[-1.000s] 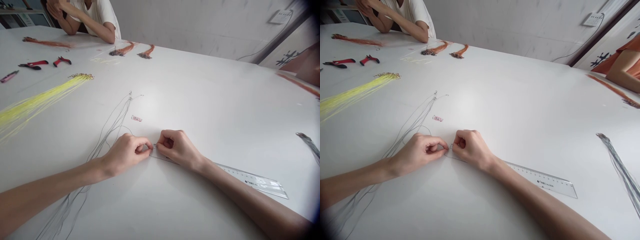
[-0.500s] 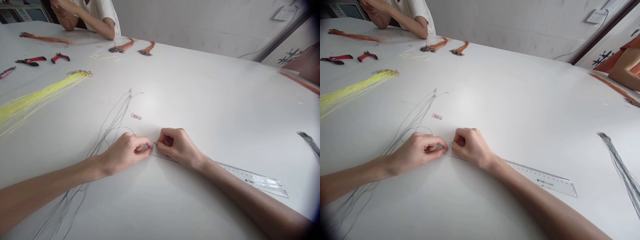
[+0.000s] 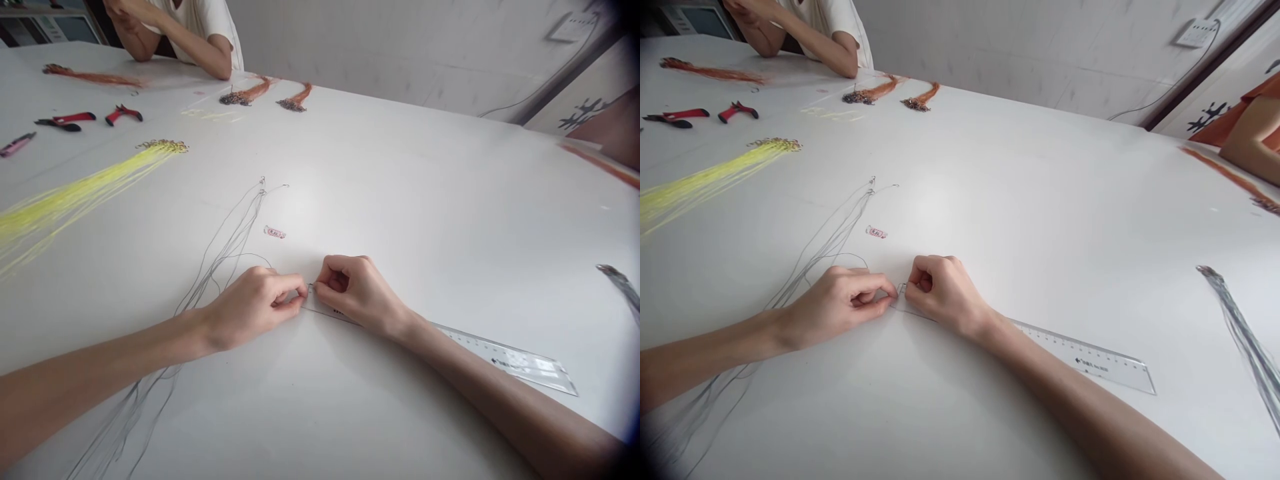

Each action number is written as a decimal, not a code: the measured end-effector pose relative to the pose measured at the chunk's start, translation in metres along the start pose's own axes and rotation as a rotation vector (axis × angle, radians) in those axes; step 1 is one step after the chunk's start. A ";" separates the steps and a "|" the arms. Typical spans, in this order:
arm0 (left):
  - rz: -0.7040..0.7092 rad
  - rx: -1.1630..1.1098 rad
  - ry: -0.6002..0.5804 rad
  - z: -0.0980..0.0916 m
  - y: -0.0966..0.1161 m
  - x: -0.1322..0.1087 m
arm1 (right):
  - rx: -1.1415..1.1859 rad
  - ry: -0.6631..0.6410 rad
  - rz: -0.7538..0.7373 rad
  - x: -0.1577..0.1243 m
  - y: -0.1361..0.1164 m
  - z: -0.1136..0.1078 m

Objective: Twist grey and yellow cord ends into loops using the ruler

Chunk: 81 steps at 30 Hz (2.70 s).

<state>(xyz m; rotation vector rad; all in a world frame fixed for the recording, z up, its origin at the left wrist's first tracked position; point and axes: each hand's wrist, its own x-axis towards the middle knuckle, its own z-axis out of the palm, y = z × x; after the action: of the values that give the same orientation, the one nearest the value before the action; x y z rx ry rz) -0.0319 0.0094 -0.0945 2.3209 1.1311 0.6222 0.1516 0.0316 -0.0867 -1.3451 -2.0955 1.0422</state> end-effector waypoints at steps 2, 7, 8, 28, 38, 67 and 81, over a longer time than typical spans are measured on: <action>-0.003 0.007 0.015 0.000 0.001 0.001 | 0.026 -0.001 0.009 0.000 0.000 -0.001; -0.028 0.032 0.232 0.000 0.003 0.002 | 0.190 0.016 0.052 0.000 -0.001 -0.004; -0.017 0.057 0.276 0.000 0.003 0.002 | 0.210 0.029 0.054 0.000 -0.002 -0.005; 0.478 0.204 0.495 0.001 0.008 -0.002 | 0.796 -0.426 0.225 -0.002 -0.008 -0.017; 0.498 0.175 0.451 -0.002 0.013 -0.001 | 0.957 -0.549 0.237 -0.004 -0.005 -0.009; 0.407 0.001 0.459 -0.006 0.012 0.001 | 0.267 0.157 -0.439 -0.030 -0.004 0.017; 0.510 -0.055 0.434 -0.005 0.010 0.003 | 0.234 0.244 -0.510 -0.026 -0.001 0.019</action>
<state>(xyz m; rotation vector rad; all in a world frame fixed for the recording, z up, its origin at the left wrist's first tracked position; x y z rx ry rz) -0.0268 0.0073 -0.0840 2.5033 0.6572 1.3753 0.1485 0.0013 -0.0966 -0.7250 -1.9145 0.8229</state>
